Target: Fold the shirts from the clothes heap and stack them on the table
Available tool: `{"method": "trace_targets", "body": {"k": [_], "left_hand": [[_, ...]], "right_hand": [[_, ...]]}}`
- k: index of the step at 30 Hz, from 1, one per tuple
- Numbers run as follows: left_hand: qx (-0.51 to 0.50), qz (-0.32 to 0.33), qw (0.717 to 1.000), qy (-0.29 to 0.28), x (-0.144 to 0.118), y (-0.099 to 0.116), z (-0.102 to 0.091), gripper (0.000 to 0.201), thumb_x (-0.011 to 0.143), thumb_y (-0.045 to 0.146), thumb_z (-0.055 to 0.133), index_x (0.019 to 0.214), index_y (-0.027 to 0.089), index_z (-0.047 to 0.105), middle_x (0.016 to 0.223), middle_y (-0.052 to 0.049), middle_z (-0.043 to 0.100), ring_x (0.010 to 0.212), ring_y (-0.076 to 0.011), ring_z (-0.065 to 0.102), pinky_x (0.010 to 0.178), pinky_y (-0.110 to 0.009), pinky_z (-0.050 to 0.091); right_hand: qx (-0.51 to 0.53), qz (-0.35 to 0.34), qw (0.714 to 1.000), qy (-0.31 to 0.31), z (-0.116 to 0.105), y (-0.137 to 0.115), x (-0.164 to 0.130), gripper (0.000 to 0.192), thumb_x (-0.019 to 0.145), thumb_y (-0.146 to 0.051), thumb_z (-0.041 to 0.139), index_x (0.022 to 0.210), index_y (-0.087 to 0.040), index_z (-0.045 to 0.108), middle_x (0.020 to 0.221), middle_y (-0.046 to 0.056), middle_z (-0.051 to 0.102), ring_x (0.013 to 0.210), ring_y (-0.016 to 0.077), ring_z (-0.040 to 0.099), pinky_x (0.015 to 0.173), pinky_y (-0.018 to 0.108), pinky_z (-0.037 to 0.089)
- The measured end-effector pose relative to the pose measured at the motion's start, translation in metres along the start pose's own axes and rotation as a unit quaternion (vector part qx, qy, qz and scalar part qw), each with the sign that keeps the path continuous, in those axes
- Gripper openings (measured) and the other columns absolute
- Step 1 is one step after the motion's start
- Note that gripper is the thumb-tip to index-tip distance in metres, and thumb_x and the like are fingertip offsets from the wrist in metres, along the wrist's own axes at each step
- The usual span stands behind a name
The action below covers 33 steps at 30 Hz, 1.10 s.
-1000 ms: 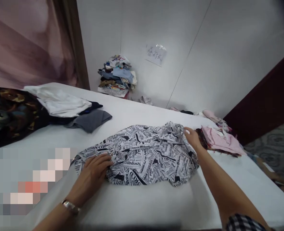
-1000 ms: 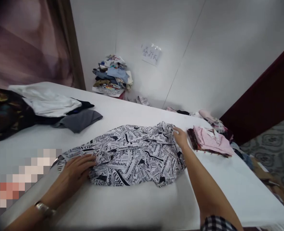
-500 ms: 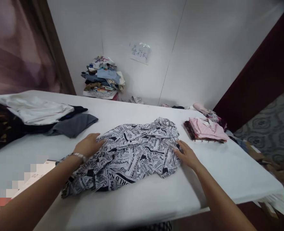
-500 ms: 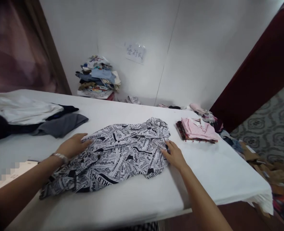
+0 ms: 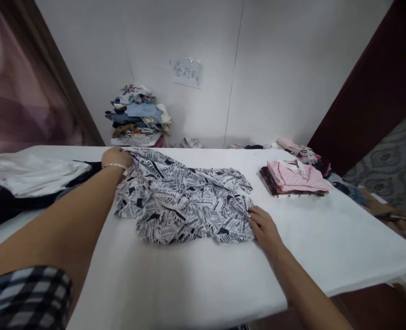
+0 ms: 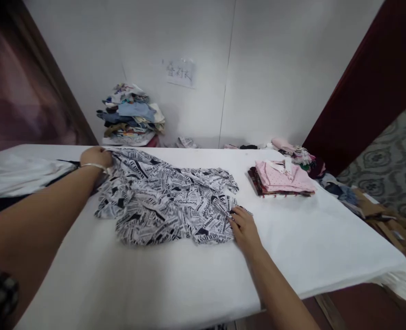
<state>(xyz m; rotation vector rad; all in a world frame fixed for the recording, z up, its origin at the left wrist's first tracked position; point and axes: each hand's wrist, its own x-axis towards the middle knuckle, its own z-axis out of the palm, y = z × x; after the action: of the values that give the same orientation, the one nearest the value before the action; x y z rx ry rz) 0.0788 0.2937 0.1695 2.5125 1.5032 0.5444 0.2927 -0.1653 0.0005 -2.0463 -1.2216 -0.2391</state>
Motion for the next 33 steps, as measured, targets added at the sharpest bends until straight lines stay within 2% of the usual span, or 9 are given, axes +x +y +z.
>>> {"method": "trace_targets", "body": {"k": [3, 6, 12, 15, 18, 20, 25, 29, 33], "left_hand": [[-0.029, 0.04, 0.998, -0.026, 0.002, 0.004, 0.015, 0.074, 0.09, 0.052, 0.028, 0.13, -0.009, 0.038, 0.136, -0.024, 0.046, 0.123, -0.0344, 0.046, 0.098, -0.039, 0.038], [-0.042, 0.056, 0.996, -0.057, -0.022, 0.006, 0.04, 0.061, 0.087, 0.045, 0.041, 0.125, -0.002, 0.048, 0.123, -0.02, 0.06, 0.107, -0.029, 0.059, 0.092, -0.037, 0.044], [-0.075, 0.164, 0.979, -0.093, -0.136, -0.021, 0.056, 0.037, 0.085, 0.047, 0.044, 0.096, 0.019, 0.065, 0.1, -0.007, 0.067, 0.087, -0.0198, 0.062, 0.078, -0.03, 0.049], [-0.095, 0.258, 0.956, -0.103, -0.196, -0.039, 0.054, 0.04, 0.085, 0.051, 0.046, 0.102, 0.02, 0.065, 0.105, -0.007, 0.066, 0.091, -0.0192, 0.063, 0.079, -0.03, 0.051], [-0.077, 0.344, 0.93, -0.1, -0.231, -0.046, 0.059, 0.043, 0.084, 0.045, 0.053, 0.121, 0.024, 0.059, 0.125, -0.008, 0.059, 0.11, -0.0213, 0.058, 0.093, -0.034, 0.048], [-0.054, 0.367, 0.924, -0.096, -0.237, -0.042, 0.066, 0.041, 0.085, 0.038, 0.054, 0.123, 0.024, 0.058, 0.127, -0.009, 0.058, 0.112, -0.0223, 0.057, 0.095, -0.037, 0.047], [-0.053, 0.346, 0.934, -0.076, -0.227, -0.02, 0.072, 0.022, 0.087, 0.02, 0.044, 0.086, 0.018, 0.065, 0.093, -0.008, 0.067, 0.091, -0.0213, 0.06, 0.083, -0.037, 0.05], [-0.122, 0.29, 0.949, 0.012, -0.227, -0.022, 0.041, 0.023, 0.089, 0.02, 0.037, 0.097, 0.018, 0.059, 0.101, -0.008, 0.065, 0.097, -0.02, 0.059, 0.086, -0.035, 0.048], [-0.192, 0.217, 0.954, 0.073, -0.242, -0.051, 0.01, 0.022, 0.089, 0.028, 0.041, 0.098, 0.019, 0.058, 0.097, -0.005, 0.067, 0.09, -0.0187, 0.062, 0.08, -0.031, 0.048]], "right_hand": [[0.034, -0.006, 0.999, 0.022, -0.005, -0.006, 0.0, 0.025, 0.09, -0.037, 0.049, 0.099, -0.027, 0.07, 0.113, 0.008, 0.068, 0.117, 0.0273, 0.054, 0.103, 0.05, 0.04], [0.062, -0.006, 0.998, 0.026, -0.012, -0.012, -0.002, 0.024, 0.09, -0.037, 0.049, 0.095, -0.026, 0.069, 0.097, 0.008, 0.07, 0.101, 0.0263, 0.061, 0.096, 0.046, 0.044], [0.11, 0.018, 0.994, 0.012, -0.016, -0.02, -0.007, 0.025, 0.09, -0.04, 0.047, 0.084, -0.025, 0.066, 0.072, 0.004, 0.064, 0.065, 0.0199, 0.058, 0.062, 0.032, 0.048], [0.124, 0.039, 0.991, 0.04, -0.014, -0.021, -0.008, 0.027, 0.089, -0.042, 0.049, 0.083, -0.022, 0.066, 0.069, 0.003, 0.062, 0.063, 0.0188, 0.056, 0.06, 0.03, 0.046], [0.13, 0.067, 0.988, 0.043, -0.013, -0.02, -0.006, 0.032, 0.088, -0.046, 0.049, 0.08, -0.02, 0.066, 0.066, 0.002, 0.06, 0.061, 0.0174, 0.053, 0.057, 0.028, 0.044], [0.132, 0.083, 0.987, 0.039, -0.012, -0.02, -0.005, 0.036, 0.087, -0.048, 0.049, 0.076, -0.019, 0.066, 0.062, 0.001, 0.058, 0.059, 0.0162, 0.051, 0.055, 0.027, 0.042], [0.152, 0.134, 0.978, 0.053, -0.014, -0.024, -0.003, 0.043, 0.081, -0.055, 0.054, 0.068, -0.016, 0.063, 0.056, 0.0, 0.052, 0.056, 0.0144, 0.046, 0.052, 0.025, 0.038], [0.185, 0.145, 0.97, 0.069, -0.034, -0.041, 0.0, 0.041, 0.077, -0.056, 0.059, 0.064, -0.016, 0.06, 0.058, -0.001, 0.05, 0.057, 0.0129, 0.043, 0.051, 0.024, 0.036], [0.205, 0.171, 0.956, 0.122, -0.056, -0.065, 0.003, 0.038, 0.075, -0.054, 0.063, 0.067, -0.017, 0.06, 0.06, -0.002, 0.051, 0.059, 0.0121, 0.043, 0.053, 0.022, 0.036]]}}
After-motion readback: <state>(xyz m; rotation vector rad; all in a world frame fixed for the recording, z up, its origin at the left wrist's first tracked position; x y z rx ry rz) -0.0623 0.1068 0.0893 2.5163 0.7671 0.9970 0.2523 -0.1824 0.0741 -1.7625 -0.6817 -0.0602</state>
